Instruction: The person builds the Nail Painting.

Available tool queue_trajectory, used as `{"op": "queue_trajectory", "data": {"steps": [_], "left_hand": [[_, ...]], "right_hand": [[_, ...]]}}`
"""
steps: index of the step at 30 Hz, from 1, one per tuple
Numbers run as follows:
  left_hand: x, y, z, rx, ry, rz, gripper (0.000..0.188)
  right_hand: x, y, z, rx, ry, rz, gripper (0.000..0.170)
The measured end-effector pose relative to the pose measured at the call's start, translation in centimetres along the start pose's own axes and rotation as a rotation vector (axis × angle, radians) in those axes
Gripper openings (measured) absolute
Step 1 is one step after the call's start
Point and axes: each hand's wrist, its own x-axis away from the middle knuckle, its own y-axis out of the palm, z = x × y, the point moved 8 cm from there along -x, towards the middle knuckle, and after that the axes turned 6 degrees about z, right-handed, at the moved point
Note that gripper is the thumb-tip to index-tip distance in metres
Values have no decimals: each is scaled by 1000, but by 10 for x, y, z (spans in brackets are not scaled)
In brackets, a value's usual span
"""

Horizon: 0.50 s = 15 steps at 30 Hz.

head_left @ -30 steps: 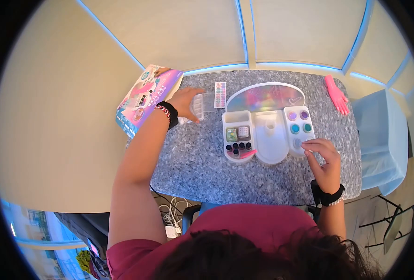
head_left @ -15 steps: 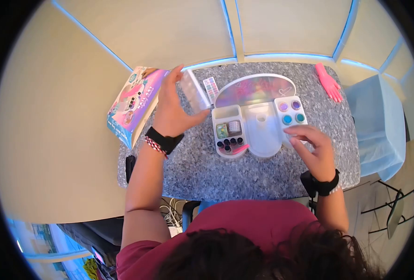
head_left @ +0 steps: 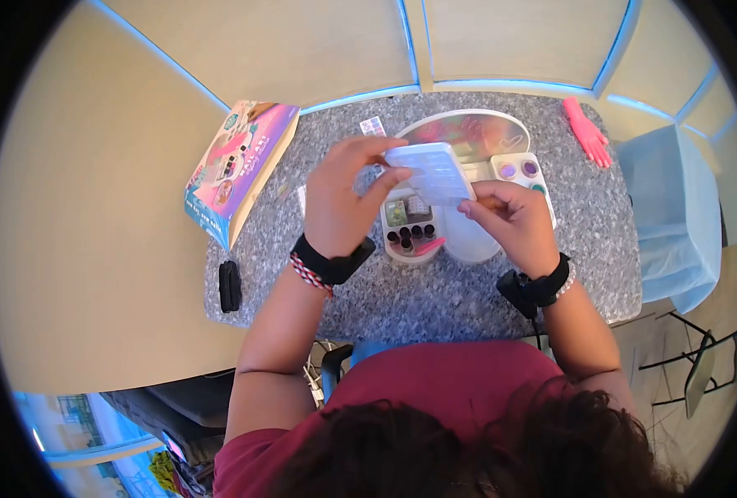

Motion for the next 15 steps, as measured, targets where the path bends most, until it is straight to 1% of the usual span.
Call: {"op": "queue_trajectory", "data": {"steps": [1, 2, 3, 4, 6, 7, 9, 10, 12, 13, 15], "left_hand": [[8, 1, -23, 124, -155, -48, 41], [13, 4, -37, 248, -308, -94, 33], [13, 1, -45, 213, -385, -26, 26], [13, 2, -48, 214, -384, -24, 26], [15, -2, -62, 221, -447, 56, 27], [17, -1, -64, 222, -446, 57, 27], [25, 1, -75, 86, -603, 30, 28], [26, 2, -76, 85, -605, 28, 28], [28, 6, -79, -36, -596, -48, 29], [28, 7, -81, -36, -598, -51, 29], [28, 15, -83, -196, -495, -144, 29]], "right_hand": [[-1, 3, 4, -3, 8, 0, 23], [-4, 5, 5, -65, -23, 15, 27], [-6, 6, 4, -125, -58, 30, 31], [-6, 7, 1, -123, -59, 30, 31], [-4, 3, -12, -110, -152, 105, 39], [-2, 1, -12, -109, -154, 105, 39], [1, -6, -8, -109, -129, 87, 41], [3, -10, -7, -109, -127, 87, 41], [6, -20, -5, -84, -134, 110, 38], [6, -24, -4, -69, -144, 123, 37], [9, -30, -4, -67, -147, 133, 37]]}}
